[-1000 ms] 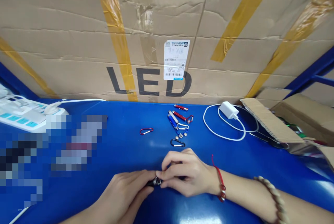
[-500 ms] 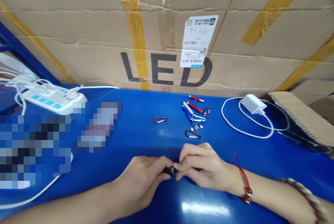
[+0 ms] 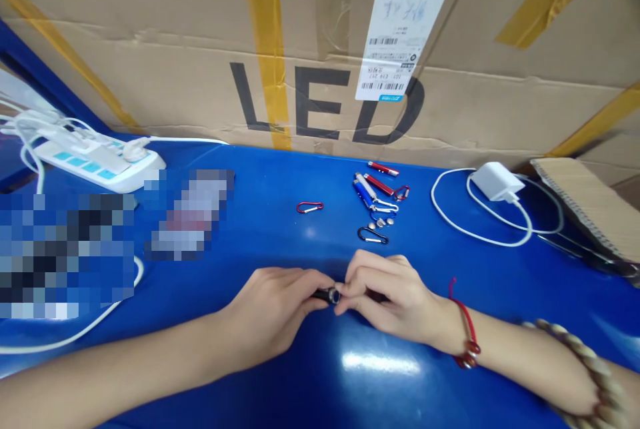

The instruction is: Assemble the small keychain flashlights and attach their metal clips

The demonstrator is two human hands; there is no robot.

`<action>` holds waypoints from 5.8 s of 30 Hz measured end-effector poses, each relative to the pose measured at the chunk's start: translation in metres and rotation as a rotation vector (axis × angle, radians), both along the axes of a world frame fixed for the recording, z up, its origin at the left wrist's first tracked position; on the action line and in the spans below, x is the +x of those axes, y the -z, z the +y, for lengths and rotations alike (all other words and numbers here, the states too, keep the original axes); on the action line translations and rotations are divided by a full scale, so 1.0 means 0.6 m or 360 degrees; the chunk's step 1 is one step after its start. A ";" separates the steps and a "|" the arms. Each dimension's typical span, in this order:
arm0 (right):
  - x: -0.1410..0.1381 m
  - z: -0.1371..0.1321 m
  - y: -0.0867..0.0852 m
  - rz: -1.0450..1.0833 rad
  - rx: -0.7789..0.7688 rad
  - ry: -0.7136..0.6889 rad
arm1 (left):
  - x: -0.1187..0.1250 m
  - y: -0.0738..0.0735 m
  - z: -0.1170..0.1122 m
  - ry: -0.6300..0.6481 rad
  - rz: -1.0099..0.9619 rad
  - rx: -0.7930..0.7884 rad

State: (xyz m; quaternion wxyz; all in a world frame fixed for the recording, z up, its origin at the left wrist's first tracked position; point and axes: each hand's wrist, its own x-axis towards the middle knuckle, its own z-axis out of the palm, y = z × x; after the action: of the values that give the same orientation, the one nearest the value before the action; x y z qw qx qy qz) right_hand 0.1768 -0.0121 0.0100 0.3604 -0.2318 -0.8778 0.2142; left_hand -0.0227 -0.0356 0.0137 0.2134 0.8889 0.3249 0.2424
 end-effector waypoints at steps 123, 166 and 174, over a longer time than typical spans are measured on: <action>-0.007 0.010 -0.013 0.0371 -0.0958 0.0035 | 0.002 0.022 -0.007 -0.0281 -0.0107 -0.0026; 0.000 0.012 -0.009 -0.0014 -0.1278 -0.0112 | -0.001 -0.008 -0.009 0.0043 0.0172 0.0178; 0.002 0.013 -0.012 -0.0035 -0.1233 -0.0115 | -0.003 -0.008 -0.007 0.0044 0.0143 0.0207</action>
State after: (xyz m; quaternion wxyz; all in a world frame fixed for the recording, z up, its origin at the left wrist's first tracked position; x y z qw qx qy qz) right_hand 0.1779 -0.0046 0.0172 0.2290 -0.3219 -0.7432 0.5399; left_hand -0.0244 -0.0400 0.0182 0.1437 0.9153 0.3054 0.2197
